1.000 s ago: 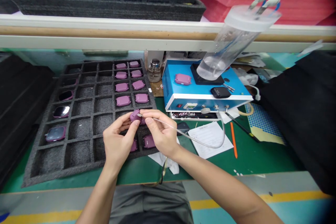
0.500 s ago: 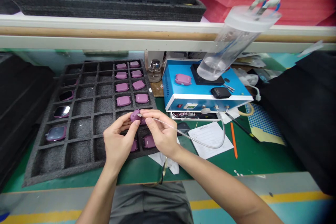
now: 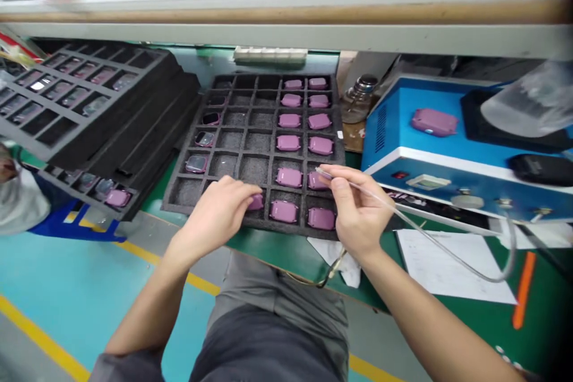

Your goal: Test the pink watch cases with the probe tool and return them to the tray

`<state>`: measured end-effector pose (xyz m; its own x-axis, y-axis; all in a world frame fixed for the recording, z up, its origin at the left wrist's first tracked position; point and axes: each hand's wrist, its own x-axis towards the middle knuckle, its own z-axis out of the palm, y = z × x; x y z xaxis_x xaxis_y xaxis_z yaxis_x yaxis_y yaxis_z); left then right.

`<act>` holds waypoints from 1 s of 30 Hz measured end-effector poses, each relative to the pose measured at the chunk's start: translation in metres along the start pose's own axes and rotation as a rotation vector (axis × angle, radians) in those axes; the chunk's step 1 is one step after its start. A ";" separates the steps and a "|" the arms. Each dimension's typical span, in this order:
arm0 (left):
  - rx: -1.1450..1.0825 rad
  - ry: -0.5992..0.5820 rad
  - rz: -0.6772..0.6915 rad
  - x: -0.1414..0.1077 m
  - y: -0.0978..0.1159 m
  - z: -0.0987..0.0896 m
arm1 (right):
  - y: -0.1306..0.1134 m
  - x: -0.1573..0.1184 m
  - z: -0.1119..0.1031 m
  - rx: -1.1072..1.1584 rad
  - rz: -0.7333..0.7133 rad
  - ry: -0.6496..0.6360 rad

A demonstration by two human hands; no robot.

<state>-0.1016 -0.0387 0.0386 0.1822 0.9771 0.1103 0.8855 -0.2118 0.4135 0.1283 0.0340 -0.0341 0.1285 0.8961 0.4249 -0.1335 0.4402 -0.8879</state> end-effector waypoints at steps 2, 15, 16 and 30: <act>0.001 -0.011 0.025 0.001 -0.003 0.003 | 0.000 -0.001 0.000 -0.010 0.004 0.006; 0.328 0.133 -0.147 0.017 -0.093 -0.053 | -0.002 0.001 0.001 0.008 0.026 -0.015; 0.320 0.109 -0.155 0.015 -0.095 -0.053 | -0.002 0.002 0.001 0.008 0.027 -0.020; -1.032 0.391 -0.320 0.062 0.040 0.050 | -0.003 0.000 0.001 0.022 0.016 -0.018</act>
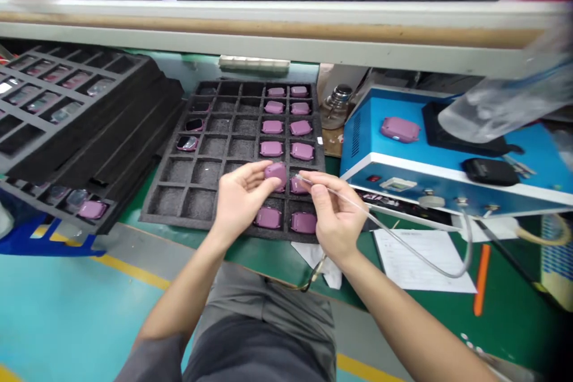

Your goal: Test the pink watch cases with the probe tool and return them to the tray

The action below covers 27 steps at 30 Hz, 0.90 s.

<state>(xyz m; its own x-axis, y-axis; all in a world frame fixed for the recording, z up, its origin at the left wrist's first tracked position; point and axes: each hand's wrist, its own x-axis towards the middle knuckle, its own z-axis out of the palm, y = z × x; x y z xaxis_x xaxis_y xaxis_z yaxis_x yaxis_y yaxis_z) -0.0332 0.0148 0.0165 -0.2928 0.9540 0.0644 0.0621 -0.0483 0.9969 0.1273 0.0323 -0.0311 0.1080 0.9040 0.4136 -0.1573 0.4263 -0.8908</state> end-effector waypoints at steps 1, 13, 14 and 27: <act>-0.050 -0.022 -0.023 -0.001 -0.004 0.011 | -0.001 0.001 0.000 0.004 -0.006 -0.006; -0.102 -0.054 -0.015 -0.001 -0.018 0.024 | -0.002 0.005 0.001 -0.036 -0.046 -0.049; -0.103 -0.054 -0.014 -0.001 -0.019 0.024 | -0.002 0.005 0.001 -0.036 -0.049 -0.049; -0.110 -0.073 -0.003 -0.001 -0.022 0.024 | -0.005 0.005 0.001 -0.060 -0.033 -0.049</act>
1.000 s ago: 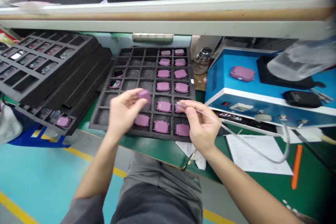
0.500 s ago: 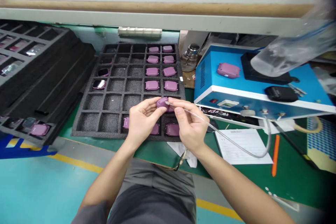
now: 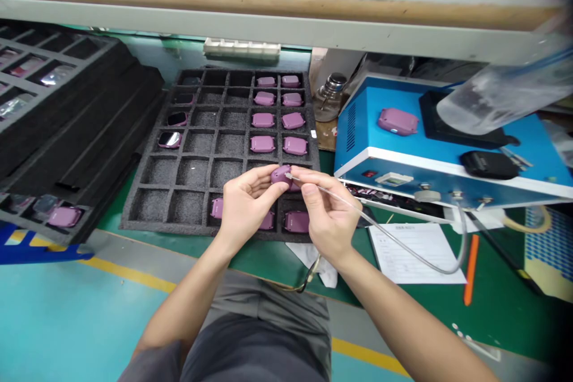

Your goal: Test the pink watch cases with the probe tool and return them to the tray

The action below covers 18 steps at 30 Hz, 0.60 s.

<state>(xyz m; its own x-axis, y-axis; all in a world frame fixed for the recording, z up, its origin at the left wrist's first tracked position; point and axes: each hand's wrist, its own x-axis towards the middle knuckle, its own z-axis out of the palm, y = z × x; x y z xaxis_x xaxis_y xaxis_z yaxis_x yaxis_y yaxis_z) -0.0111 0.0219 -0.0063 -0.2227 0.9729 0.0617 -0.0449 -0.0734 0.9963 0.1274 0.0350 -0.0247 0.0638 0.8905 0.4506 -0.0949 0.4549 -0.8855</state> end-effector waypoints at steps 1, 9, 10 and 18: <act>-0.001 -0.001 0.003 0.000 0.000 0.000 | 0.000 0.000 0.000 0.002 0.000 -0.001; -0.032 -0.010 0.012 0.000 0.000 0.000 | 0.003 0.000 -0.001 0.009 -0.010 -0.005; -0.035 -0.011 0.013 0.000 0.000 0.000 | 0.003 0.000 -0.001 0.013 -0.013 -0.006; 0.002 0.009 0.002 0.000 0.001 0.001 | 0.003 0.001 -0.001 0.021 -0.016 -0.016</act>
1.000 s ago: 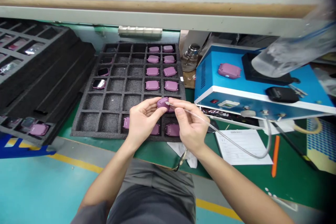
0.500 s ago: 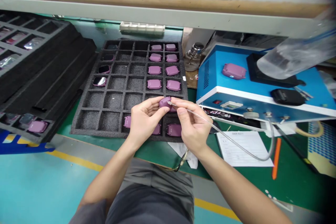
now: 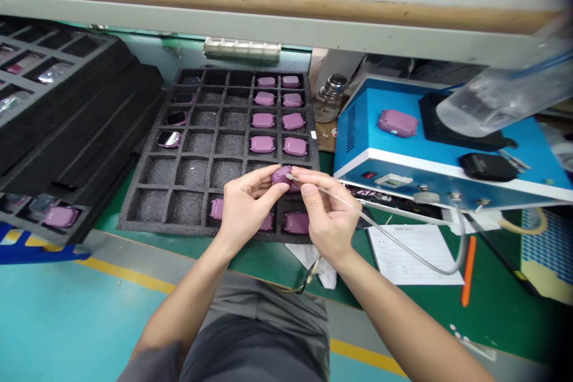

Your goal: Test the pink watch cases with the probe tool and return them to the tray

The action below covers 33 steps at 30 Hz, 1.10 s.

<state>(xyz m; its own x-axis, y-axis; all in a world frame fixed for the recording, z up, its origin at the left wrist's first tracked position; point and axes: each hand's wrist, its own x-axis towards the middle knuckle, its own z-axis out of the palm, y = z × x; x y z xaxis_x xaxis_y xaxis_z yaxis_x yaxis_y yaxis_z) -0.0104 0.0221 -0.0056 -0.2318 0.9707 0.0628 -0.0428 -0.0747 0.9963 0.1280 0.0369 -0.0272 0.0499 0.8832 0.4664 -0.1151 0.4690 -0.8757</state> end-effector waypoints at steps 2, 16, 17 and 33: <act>-0.001 0.002 -0.001 0.000 0.000 0.000 | 0.000 0.001 0.000 0.002 0.000 -0.002; 0.118 0.060 0.058 0.006 0.004 -0.001 | 0.007 0.009 -0.001 0.062 -0.006 -0.049; 0.122 0.062 0.059 0.006 0.004 -0.001 | 0.007 0.009 -0.001 0.063 -0.009 -0.051; 0.118 0.056 0.029 0.007 0.006 0.000 | 0.006 0.009 -0.001 0.094 0.002 -0.058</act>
<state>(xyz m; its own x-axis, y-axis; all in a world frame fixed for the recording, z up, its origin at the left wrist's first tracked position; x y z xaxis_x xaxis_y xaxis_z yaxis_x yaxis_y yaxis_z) -0.0121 0.0283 0.0013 -0.2857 0.9539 0.0919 0.0786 -0.0722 0.9943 0.1283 0.0478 -0.0284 -0.0079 0.8808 0.4735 -0.2081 0.4617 -0.8623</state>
